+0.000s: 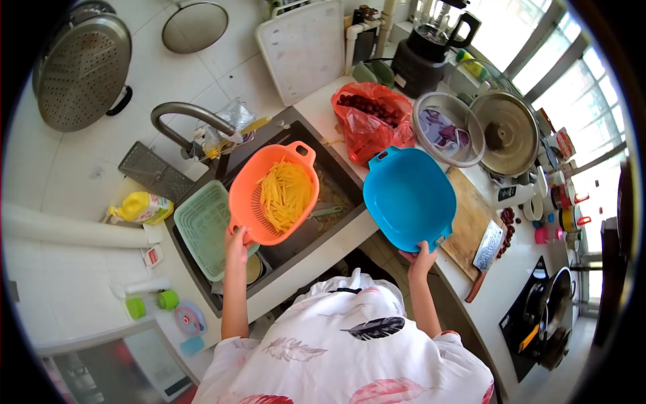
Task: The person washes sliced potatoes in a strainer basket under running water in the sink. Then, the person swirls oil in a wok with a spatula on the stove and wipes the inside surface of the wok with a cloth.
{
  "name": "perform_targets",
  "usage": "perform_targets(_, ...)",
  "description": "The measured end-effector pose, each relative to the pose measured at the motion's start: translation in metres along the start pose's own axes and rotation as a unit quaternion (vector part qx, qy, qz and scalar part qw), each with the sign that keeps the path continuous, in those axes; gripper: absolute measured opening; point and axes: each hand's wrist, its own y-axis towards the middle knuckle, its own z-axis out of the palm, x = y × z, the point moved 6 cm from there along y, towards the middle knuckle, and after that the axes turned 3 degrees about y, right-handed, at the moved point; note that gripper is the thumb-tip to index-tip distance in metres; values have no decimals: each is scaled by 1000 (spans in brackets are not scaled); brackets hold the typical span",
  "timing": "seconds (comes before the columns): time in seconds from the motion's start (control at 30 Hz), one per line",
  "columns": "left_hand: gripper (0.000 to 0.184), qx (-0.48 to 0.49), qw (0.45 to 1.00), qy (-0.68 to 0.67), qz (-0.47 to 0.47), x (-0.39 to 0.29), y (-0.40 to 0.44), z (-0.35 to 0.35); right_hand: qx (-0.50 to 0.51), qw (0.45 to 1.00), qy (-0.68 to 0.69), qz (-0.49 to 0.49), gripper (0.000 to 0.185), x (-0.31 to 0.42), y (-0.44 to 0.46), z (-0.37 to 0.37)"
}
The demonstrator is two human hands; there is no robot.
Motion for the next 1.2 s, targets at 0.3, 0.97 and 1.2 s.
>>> perform_targets(0.3, 42, 59, 997, -21, 39, 18, 7, 56, -16, 999, 47, 4, 32, 6, -30, -39)
perform_targets(0.97, 39, -162, 982, -71, 64, 90, -33, 53, 61, 989, 28, 133, 78, 59, 17, -59)
perform_targets(1.2, 32, -131, 980, -151, -22, 125, -25, 58, 408, 820, -322, 241, 58, 13, -10, 4)
